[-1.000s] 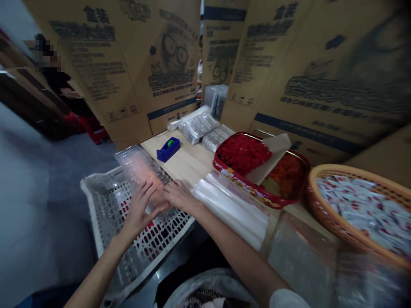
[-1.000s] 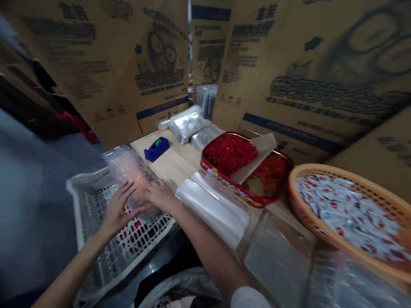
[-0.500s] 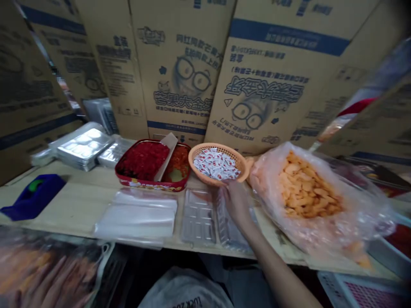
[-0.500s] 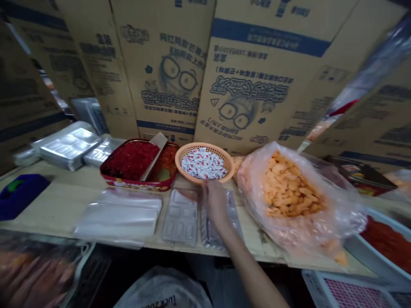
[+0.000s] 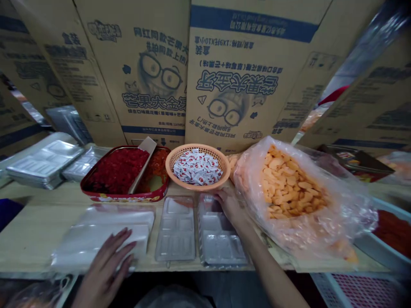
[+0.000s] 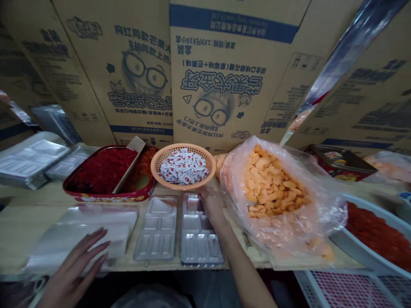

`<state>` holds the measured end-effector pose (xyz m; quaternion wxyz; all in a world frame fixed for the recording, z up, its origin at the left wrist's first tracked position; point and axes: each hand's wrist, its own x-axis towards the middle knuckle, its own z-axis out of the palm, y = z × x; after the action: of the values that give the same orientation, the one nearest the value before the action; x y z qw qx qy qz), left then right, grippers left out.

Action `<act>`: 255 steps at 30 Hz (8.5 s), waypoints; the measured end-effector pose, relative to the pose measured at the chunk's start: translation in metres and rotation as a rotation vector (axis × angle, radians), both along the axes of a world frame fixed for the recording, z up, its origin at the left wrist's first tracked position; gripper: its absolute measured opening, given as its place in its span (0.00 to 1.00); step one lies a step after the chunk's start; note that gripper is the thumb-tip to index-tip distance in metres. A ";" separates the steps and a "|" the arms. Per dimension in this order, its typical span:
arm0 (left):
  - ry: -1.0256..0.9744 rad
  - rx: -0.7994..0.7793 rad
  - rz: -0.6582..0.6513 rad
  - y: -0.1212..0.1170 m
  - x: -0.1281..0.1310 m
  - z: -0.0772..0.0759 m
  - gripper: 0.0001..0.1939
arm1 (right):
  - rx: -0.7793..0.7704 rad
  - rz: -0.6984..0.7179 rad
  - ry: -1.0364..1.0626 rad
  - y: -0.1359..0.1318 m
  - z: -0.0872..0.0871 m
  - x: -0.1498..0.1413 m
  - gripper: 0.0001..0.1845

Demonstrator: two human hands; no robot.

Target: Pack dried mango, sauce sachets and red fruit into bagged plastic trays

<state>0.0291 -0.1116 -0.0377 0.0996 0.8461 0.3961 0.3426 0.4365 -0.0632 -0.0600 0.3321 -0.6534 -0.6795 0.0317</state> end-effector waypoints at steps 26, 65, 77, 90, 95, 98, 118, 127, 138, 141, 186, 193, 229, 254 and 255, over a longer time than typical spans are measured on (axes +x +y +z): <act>-0.974 -1.557 -0.300 0.010 0.213 0.050 0.25 | 0.295 -0.401 0.000 -0.050 0.084 0.038 0.14; -0.833 -1.841 -0.372 0.024 0.198 0.049 0.22 | -0.156 0.652 0.113 -0.038 0.125 0.007 0.17; -0.896 -1.846 -0.222 0.026 0.190 0.043 0.23 | -0.427 -0.819 -0.118 -0.020 0.051 0.158 0.13; -0.970 -1.825 -0.289 0.031 0.177 0.047 0.22 | -0.346 -0.807 -0.167 -0.030 0.055 0.158 0.14; -0.930 -1.799 -0.301 0.037 0.171 0.046 0.22 | 0.159 -0.298 0.106 -0.054 0.100 0.107 0.11; -0.898 -1.793 -0.337 0.038 0.168 0.050 0.22 | 0.152 0.285 0.007 -0.053 0.122 0.052 0.10; -1.239 -1.636 -0.256 0.038 0.065 0.043 0.23 | 0.011 0.525 0.212 0.046 0.112 -0.112 0.10; -1.468 -1.438 0.057 0.031 -0.025 0.038 0.24 | -0.593 0.400 -0.225 0.162 0.063 -0.222 0.12; -1.513 -1.285 0.277 0.038 -0.066 0.038 0.27 | -0.669 0.276 -0.270 0.189 0.029 -0.233 0.13; -1.530 -1.264 0.331 0.040 -0.072 0.034 0.29 | -0.542 0.196 -0.262 0.180 0.044 -0.226 0.16; -1.644 -1.131 0.239 0.051 -0.105 0.034 0.22 | -0.641 0.687 0.241 0.214 0.062 -0.328 0.10; -1.635 -1.113 0.230 0.067 -0.104 0.035 0.20 | -0.801 0.632 0.827 0.202 0.076 -0.317 0.08; -1.659 -1.122 0.130 0.090 -0.115 0.032 0.15 | -0.501 0.124 -0.309 0.179 0.079 -0.253 0.18; -1.576 -1.132 0.120 0.123 -0.085 0.027 0.15 | -0.654 0.369 0.022 0.180 0.033 -0.220 0.15; -1.572 -1.134 0.119 0.125 -0.085 0.026 0.15 | -0.658 0.376 0.021 0.179 0.031 -0.222 0.15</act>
<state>-0.0555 0.0130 -0.0118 0.7114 0.1805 0.3650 0.5727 0.2142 0.1157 -0.0285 0.0995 -0.5888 -0.7375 0.3152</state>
